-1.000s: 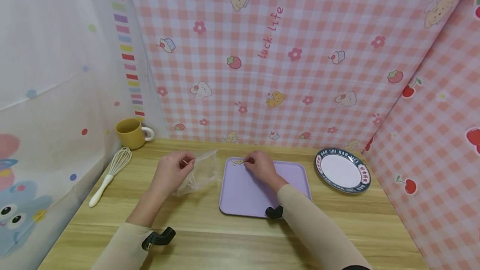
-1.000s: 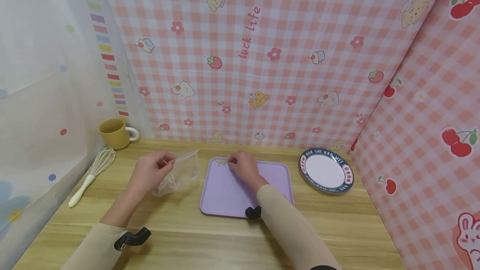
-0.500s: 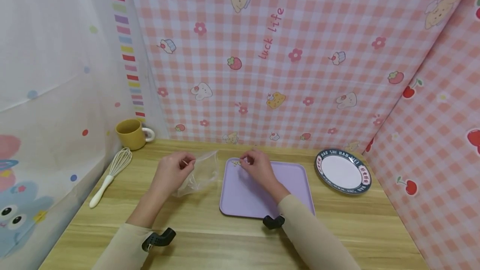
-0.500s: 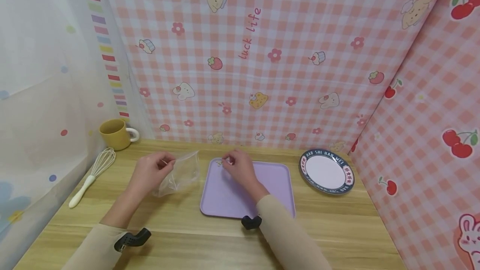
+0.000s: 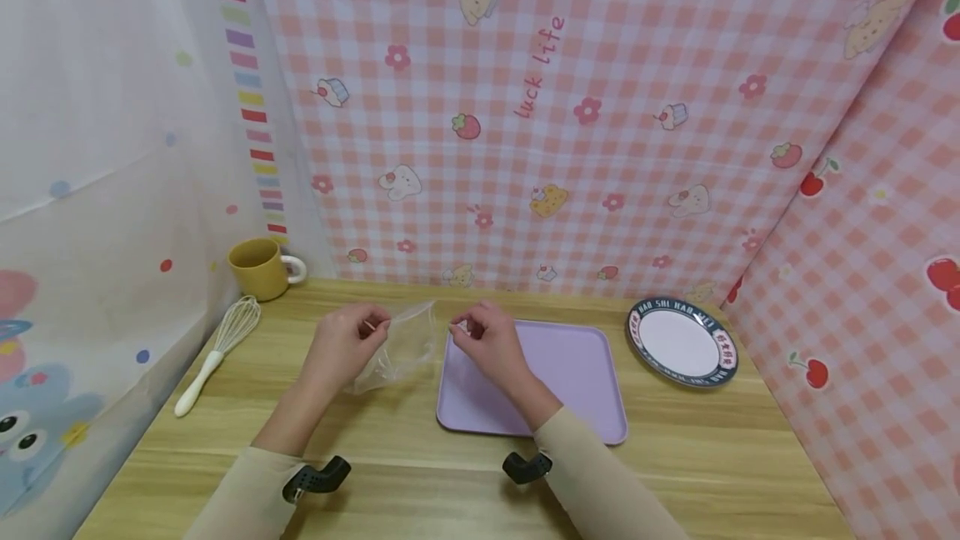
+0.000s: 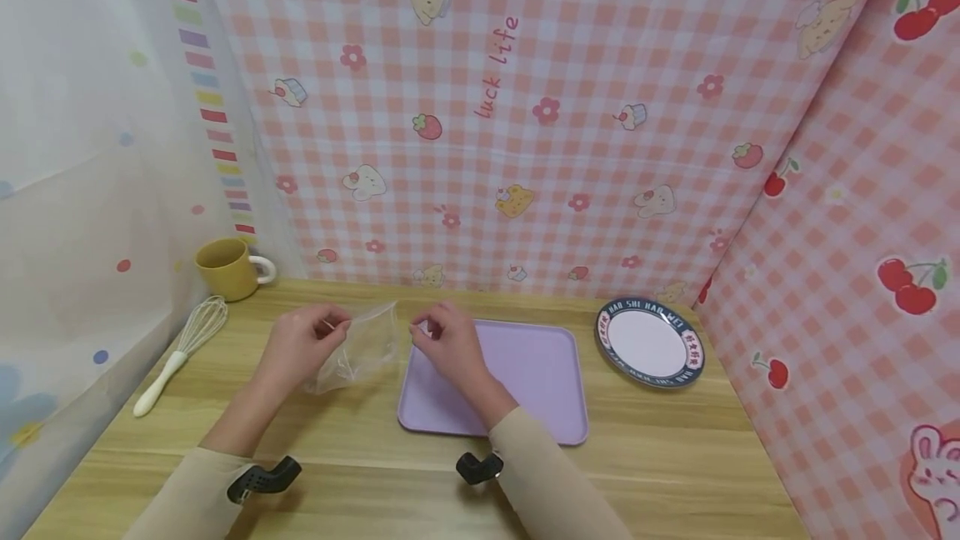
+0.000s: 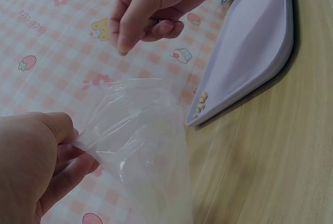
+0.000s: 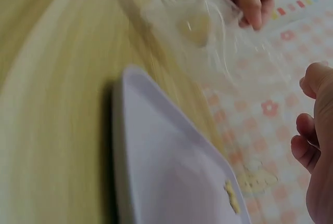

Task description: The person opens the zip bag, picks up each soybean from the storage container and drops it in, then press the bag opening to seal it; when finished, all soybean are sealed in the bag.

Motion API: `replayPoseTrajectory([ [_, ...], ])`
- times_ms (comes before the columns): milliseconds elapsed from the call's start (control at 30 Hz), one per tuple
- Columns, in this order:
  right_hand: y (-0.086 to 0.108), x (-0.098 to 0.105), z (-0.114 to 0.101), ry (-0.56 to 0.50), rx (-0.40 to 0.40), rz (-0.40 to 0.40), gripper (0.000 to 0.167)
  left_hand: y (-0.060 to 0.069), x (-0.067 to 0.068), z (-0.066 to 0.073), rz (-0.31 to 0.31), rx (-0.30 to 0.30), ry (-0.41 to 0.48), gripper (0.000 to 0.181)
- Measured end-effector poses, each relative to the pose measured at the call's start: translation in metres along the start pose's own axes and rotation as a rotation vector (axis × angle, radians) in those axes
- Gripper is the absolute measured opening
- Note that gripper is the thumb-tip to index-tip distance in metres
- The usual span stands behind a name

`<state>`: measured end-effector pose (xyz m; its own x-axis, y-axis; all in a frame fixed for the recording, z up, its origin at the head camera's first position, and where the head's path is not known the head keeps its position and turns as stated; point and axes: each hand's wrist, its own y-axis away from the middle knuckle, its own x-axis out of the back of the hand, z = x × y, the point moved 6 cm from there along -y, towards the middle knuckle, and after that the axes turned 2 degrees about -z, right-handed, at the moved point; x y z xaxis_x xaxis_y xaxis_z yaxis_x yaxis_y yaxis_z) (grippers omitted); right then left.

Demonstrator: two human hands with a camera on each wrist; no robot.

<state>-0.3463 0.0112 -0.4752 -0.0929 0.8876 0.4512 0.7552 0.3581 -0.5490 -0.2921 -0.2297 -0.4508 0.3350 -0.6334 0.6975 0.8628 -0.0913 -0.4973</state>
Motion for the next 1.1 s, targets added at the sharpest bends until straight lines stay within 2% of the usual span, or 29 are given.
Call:
replayPoseTrajectory([
  [233,0.002,-0.029,-0.017,0.0,0.003,-0.06,0.009,0.001,-0.003,0.0,0.004,-0.006,0.0,0.004],
  [567,-0.003,-0.047,-0.025,0.027,0.019,-0.08,0.012,0.0,-0.001,0.001,0.016,-0.021,0.004,0.009],
  [933,-0.003,-0.049,-0.028,0.064,0.017,-0.09,0.015,0.0,0.0,0.002,0.024,-0.032,0.004,0.01],
  [1100,0.0,-0.042,-0.025,0.007,-0.012,-0.09,0.016,0.001,0.0,0.001,0.018,-0.023,-0.001,0.007],
])
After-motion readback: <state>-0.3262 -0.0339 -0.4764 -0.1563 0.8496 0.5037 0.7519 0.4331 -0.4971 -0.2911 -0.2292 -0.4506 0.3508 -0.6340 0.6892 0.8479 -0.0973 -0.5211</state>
